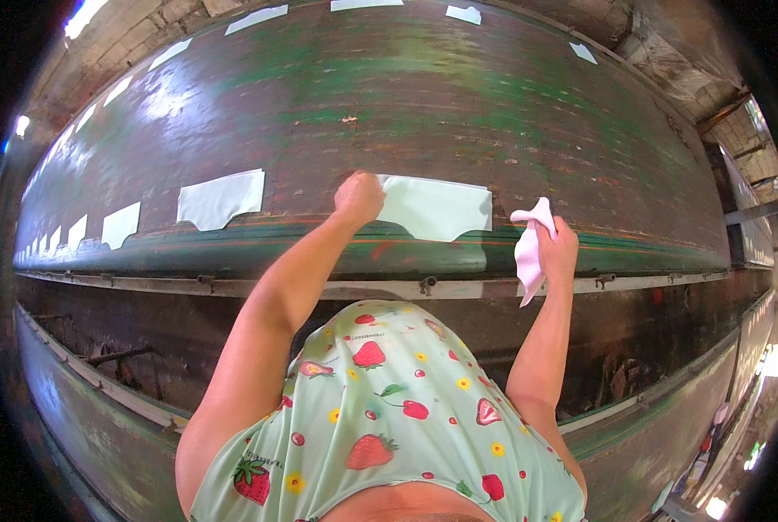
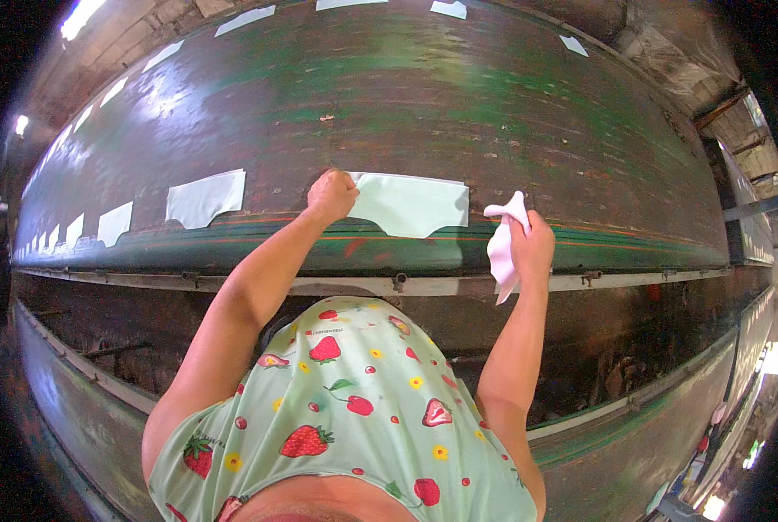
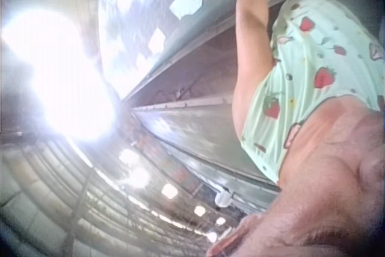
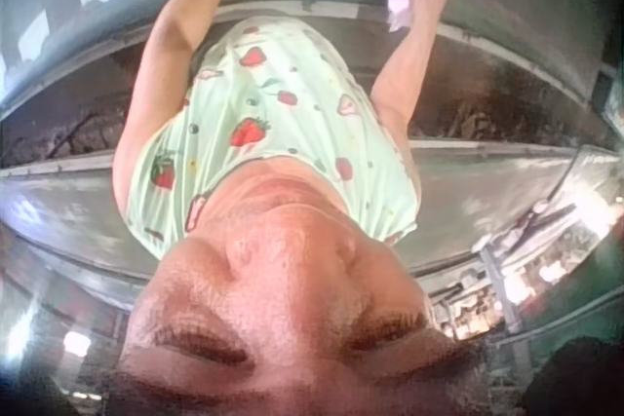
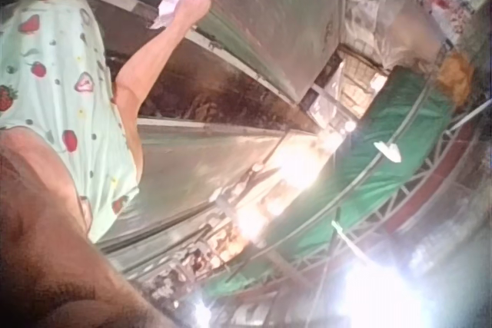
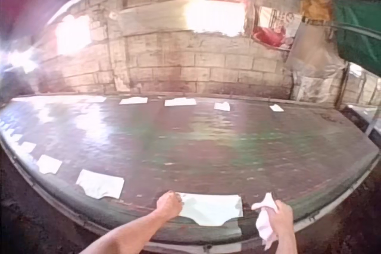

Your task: The person repeatedly folds small sheets of light blue and pink tissue paper by hand and places them in a line along the edge of a green workbench. The person handles the sheets one at a time, folding them into smaller rectangles and arranging them sequentially.

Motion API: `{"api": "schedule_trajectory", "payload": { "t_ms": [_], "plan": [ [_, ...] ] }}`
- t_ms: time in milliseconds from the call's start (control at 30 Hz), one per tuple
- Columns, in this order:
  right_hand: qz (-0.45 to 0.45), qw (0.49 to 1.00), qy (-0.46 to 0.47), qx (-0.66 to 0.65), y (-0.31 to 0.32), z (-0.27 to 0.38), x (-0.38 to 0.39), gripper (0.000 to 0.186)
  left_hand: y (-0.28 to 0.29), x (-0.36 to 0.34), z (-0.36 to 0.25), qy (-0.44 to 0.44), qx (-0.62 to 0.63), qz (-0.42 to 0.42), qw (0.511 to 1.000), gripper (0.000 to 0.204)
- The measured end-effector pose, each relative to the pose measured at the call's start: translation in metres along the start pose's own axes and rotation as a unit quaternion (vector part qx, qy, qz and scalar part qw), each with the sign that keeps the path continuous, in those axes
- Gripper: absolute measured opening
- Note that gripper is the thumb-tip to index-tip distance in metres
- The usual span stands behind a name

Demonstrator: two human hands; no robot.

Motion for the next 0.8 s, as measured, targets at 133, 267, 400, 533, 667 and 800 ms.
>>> {"api": "schedule_trajectory", "payload": {
  "t_ms": [133,267,400,533,667,800],
  "plan": [
    [-0.016,0.977,0.054,0.208,-0.004,-0.006,-0.024,0.022,0.002,0.013,-0.006,-0.061,0.008,-0.039,0.997,0.026],
    [-0.035,0.978,0.105,0.175,-0.034,0.003,-0.039,0.03,0.003,0.039,-0.014,-0.205,0.094,0.006,0.974,0.021],
    [0.094,0.975,0.184,0.078,-0.101,0.036,-0.052,0.031,-0.003,0.067,0.014,-0.149,0.312,0.11,0.932,0.016],
    [0.107,0.946,0.186,0.244,-0.136,0.056,-0.059,0.028,0.031,0.059,0.09,-0.015,0.239,-0.02,0.971,0.022],
    [0.17,0.936,0.175,0.253,-0.147,0.054,-0.07,0.018,0.076,0.054,0.15,0.047,0.055,-0.107,0.992,0.027],
    [0.189,0.937,0.19,0.224,-0.155,0.049,-0.075,0.016,0.083,0.068,0.159,0.096,0.038,-0.158,0.982,0.034]
  ]
}}
Point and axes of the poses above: each hand's wrist, its own x-axis away from the middle knuckle, its own y-axis out of the back of the hand, z = x × y, the point moved 5 cm from there along -x, towards the middle knuckle, and after that the axes turned 6 degrees about y, right-handed, at the moved point
